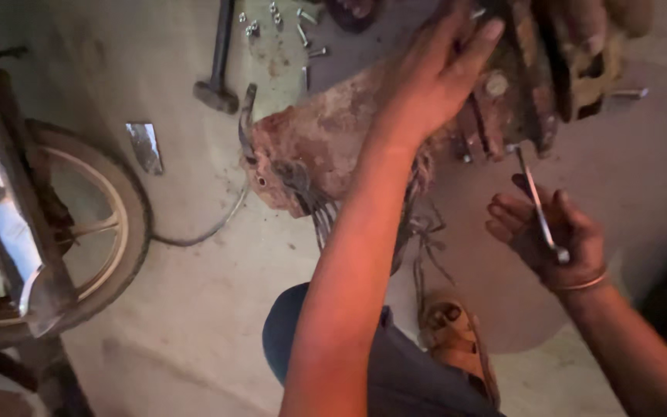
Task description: The person kneels on the workshop floor and uses a spanner to loosen and remove bolts from a rusty cylindrical pump-motor assembly while another person holds the unit and strikes it with a hammer. The person continues unscrewing fasteners around the flange and repositioning the assembly as the disassembly proceeds.
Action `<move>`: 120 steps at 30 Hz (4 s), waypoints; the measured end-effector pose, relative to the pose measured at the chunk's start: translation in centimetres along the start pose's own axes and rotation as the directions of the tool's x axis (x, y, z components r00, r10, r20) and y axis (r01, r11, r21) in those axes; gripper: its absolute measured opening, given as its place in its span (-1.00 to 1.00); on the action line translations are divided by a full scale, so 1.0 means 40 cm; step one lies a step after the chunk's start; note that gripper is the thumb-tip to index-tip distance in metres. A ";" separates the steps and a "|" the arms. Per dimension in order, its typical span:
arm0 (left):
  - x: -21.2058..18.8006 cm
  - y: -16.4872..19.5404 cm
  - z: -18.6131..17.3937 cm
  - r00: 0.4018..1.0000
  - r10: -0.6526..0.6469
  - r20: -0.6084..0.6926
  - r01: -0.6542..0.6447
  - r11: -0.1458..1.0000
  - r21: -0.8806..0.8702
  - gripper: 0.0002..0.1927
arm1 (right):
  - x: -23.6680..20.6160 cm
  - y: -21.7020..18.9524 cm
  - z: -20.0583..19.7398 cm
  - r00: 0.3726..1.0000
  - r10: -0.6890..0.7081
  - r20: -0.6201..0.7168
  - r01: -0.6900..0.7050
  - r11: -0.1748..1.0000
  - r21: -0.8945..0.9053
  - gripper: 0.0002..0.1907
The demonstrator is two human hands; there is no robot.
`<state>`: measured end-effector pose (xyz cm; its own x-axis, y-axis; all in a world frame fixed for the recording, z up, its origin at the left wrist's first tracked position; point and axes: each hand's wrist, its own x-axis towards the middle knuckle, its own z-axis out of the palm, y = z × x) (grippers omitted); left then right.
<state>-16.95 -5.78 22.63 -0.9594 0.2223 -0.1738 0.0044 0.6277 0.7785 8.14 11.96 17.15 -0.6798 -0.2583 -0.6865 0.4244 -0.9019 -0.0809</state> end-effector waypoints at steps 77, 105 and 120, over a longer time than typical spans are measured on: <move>-0.331 -0.261 0.472 0.875 -0.353 -0.331 0.199 0.886 -0.419 -0.84 | 0.247 0.001 -0.368 0.840 -0.490 0.233 0.311 0.082 -0.947 -0.87; -0.340 -0.288 0.523 0.908 -0.412 -0.079 0.269 0.716 -0.644 -0.77 | 0.137 -0.016 -0.180 0.956 -0.294 0.005 -0.072 -0.251 -0.965 -0.46; -0.376 0.212 -0.005 0.979 -0.202 0.003 0.201 0.978 0.046 -0.60 | 0.203 0.009 -0.359 0.958 0.183 0.223 -0.133 0.966 -0.222 -0.59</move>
<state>-2.53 -3.94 31.97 -0.9397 0.0935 -0.3289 -0.1757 0.6931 0.6991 11.35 14.50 1.17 -0.7068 -0.4893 -0.5109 0.6327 -0.7602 -0.1473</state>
